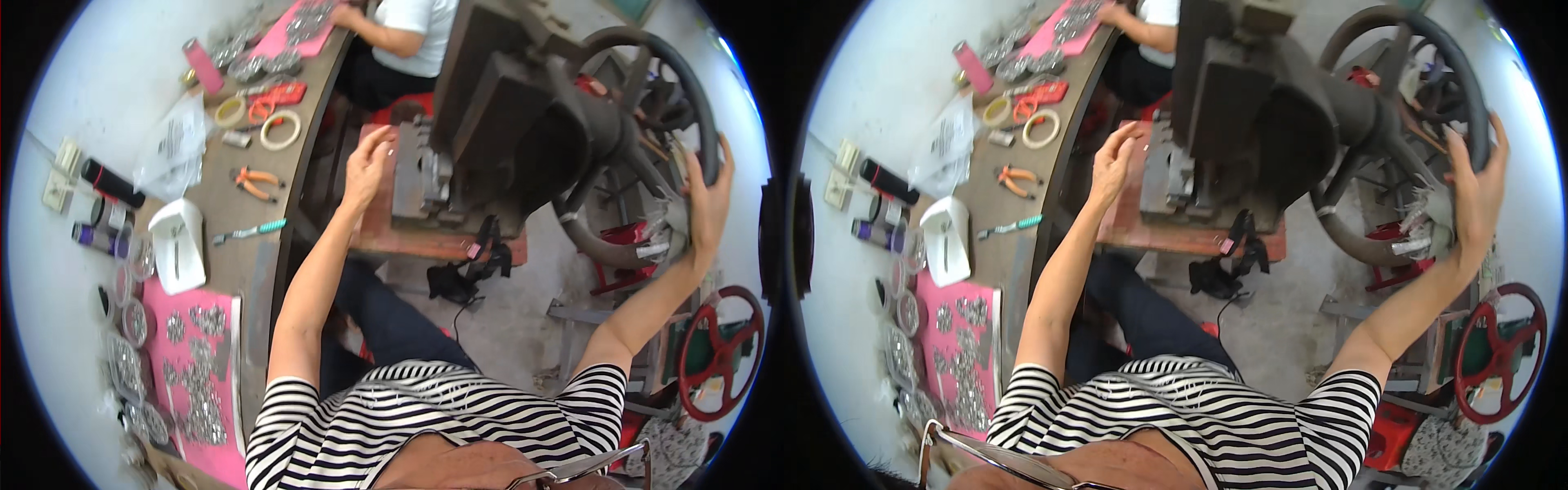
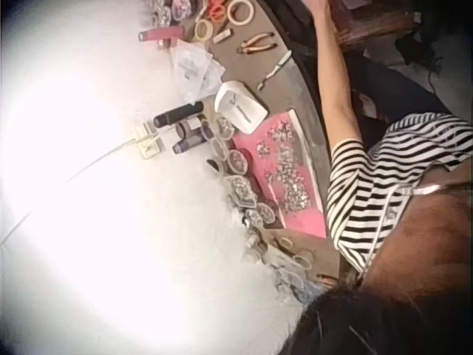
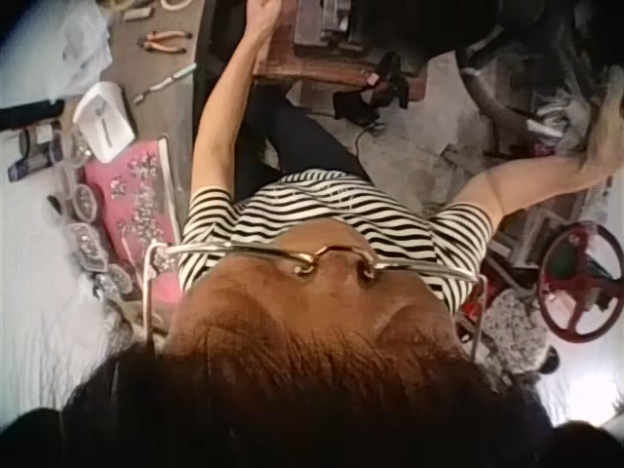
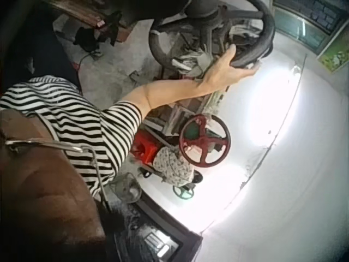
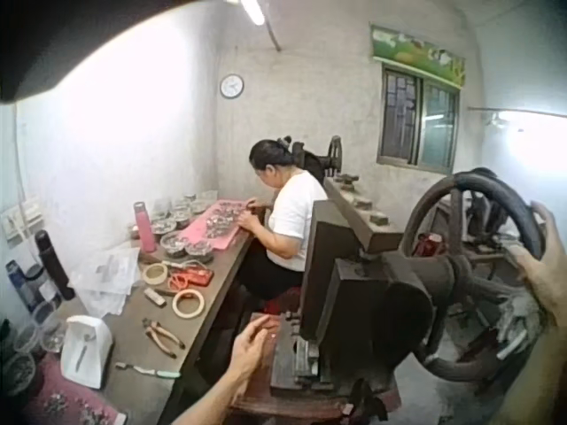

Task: The person loads small metal pieces into a metal jig by hand, places the jig into a press machine, operates the press, and then resumes inserting metal pieces into the jig.

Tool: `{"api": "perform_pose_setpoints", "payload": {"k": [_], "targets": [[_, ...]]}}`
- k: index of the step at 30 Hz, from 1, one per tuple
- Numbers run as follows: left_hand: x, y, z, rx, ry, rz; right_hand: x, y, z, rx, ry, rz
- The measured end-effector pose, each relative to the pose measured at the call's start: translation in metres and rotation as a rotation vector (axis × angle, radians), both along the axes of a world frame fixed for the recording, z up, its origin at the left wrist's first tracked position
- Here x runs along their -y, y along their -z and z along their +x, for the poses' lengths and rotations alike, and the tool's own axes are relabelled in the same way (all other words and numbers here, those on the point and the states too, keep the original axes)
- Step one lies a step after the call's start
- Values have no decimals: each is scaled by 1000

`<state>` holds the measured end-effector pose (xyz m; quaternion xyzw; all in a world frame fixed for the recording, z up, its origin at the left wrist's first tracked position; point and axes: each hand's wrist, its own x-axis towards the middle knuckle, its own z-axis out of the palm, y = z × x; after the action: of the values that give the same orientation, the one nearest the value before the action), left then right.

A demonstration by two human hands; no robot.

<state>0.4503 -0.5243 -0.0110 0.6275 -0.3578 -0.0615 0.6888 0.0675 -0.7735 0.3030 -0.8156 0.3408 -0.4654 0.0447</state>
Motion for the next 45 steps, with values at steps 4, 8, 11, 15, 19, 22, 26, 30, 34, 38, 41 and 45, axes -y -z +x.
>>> {"api": "perform_pose_setpoints", "payload": {"k": [4,8,11,15,19,22,26,30,34,38,41,45], "targets": [[54,7,18,6,336,89,0,-25,20,-42,-47,-100],[24,-22,6,192,404,377,18,-32,17,-59,-21,-68],[-9,-34,-4,455,264,383,29,-39,19,-91,-83,-151],[-3,-44,-47,675,87,349,-3,-29,17,181,122,-700],[-23,-38,-65,776,-80,297,-115,62,46,134,-1390,-227],[-91,-37,-72,785,-259,338,-202,103,95,341,-2336,521],[-168,-46,-93,715,-481,396,-266,82,129,437,-2958,1062],[-243,-49,-131,661,-763,470,-308,84,142,413,-3232,1335],[-316,-43,-196,455,-993,583,-340,84,144,259,-3360,1667],[-366,-29,-252,338,-1143,691,-378,93,146,210,-3431,1572],[-394,-20,-281,300,-1196,744,-425,115,151,461,-3288,1539],[-425,-4,-298,253,-1249,739,-464,179,186,-135,-2274,594]]}}
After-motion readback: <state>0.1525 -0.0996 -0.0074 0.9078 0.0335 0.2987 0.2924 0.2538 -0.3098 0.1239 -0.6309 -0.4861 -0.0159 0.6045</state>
